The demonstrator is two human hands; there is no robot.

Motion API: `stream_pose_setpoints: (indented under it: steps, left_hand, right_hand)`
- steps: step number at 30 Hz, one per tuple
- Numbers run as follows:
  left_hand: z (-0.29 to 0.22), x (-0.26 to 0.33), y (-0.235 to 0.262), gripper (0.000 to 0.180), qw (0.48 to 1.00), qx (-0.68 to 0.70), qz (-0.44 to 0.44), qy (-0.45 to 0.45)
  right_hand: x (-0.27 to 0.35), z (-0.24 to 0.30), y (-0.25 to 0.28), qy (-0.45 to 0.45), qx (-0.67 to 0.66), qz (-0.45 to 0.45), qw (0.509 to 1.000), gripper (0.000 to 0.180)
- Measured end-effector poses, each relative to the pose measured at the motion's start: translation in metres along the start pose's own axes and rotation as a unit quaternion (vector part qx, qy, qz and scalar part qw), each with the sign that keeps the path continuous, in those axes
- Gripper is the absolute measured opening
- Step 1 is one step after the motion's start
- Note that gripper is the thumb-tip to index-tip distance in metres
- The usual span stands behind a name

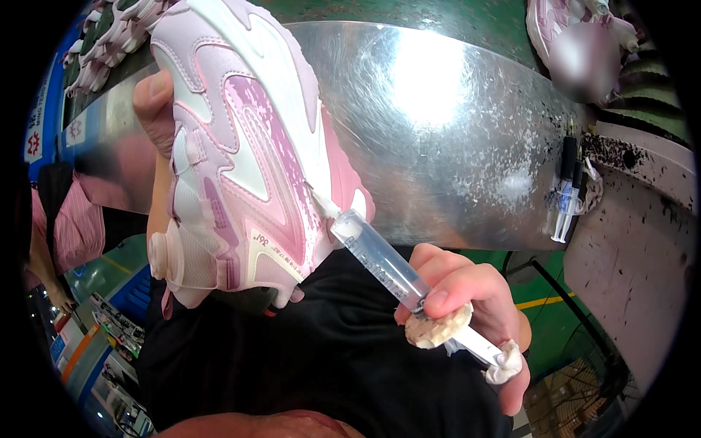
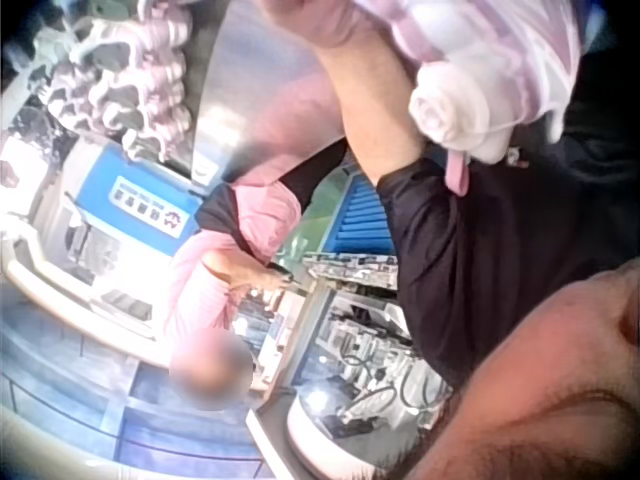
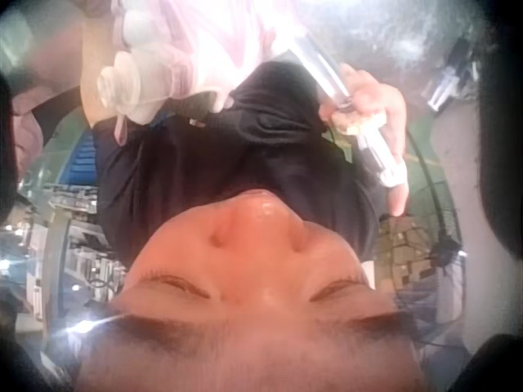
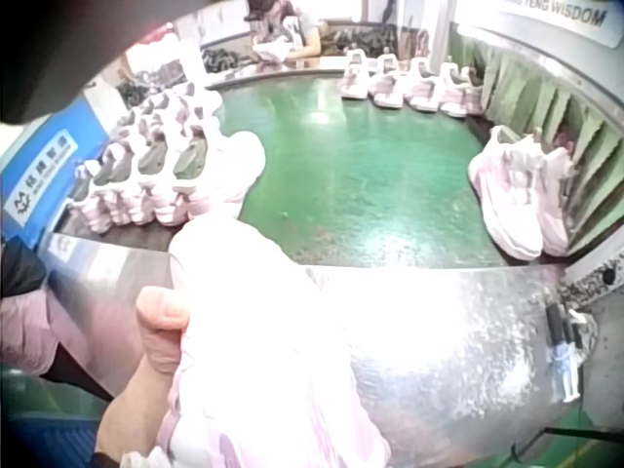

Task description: The person injects glue into the sole of pink and white sneakers using a syringe. They pick up each shoe, insert the needle into a small hole on the side of the sole, and push the plunger to dispense the liquid. The shoes are handled one at a time on a metal workbench in a factory setting.

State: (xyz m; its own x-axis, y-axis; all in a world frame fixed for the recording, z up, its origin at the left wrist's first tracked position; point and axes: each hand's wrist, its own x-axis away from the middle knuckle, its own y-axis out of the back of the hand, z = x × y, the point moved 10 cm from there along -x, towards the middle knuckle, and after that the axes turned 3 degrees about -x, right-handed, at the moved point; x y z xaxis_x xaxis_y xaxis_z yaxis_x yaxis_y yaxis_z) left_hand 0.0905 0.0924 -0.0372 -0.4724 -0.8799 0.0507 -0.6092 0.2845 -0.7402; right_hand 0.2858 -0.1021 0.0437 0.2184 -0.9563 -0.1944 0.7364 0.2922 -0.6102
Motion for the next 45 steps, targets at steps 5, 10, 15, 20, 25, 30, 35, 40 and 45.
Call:
stream_pose_setpoints:
  steps: [5,10,15,20,25,30,35,40,45]
  left_hand:
    - [-0.001,-0.002,0.002,0.014,1.000,-0.008,-0.003,-0.003]
    - [-0.002,-0.004,0.002,0.014,1.000,0.008,-0.013,-0.006]
    - [-0.003,-0.005,-0.007,0.019,0.999,-0.023,-0.041,-0.008]
    - [-0.002,-0.008,-0.006,0.020,0.999,-0.020,-0.035,-0.006]
    - [-0.002,-0.008,-0.005,0.021,0.999,-0.020,-0.038,-0.004]
    - [-0.003,-0.010,-0.005,0.022,0.999,-0.021,-0.039,-0.002]
    - [-0.002,-0.012,-0.005,0.023,0.999,-0.018,-0.037,0.002]
    - [-0.002,-0.012,-0.006,0.023,0.999,-0.017,-0.039,0.002]
    - [0.000,-0.015,-0.006,0.024,0.999,-0.014,-0.034,0.006]
  right_hand:
    - [0.002,-0.003,0.001,-0.001,0.001,0.013,1.000,0.089]
    - [0.010,-0.005,0.004,-0.056,0.018,0.003,0.998,0.084]
    - [0.013,-0.001,0.002,-0.023,0.027,0.016,0.999,0.087]
    - [0.018,-0.002,0.003,-0.034,0.031,0.009,0.999,0.088]
    - [0.022,-0.001,0.004,-0.039,0.033,0.013,0.999,0.090]
    - [0.021,-0.001,0.002,-0.040,0.031,0.001,0.999,0.089]
    - [0.021,-0.002,0.002,-0.040,0.039,-0.006,0.998,0.089]
    - [0.023,-0.002,0.002,-0.039,0.051,-0.003,0.998,0.087]
    - [0.028,-0.004,0.001,-0.036,0.063,0.006,0.997,0.087]
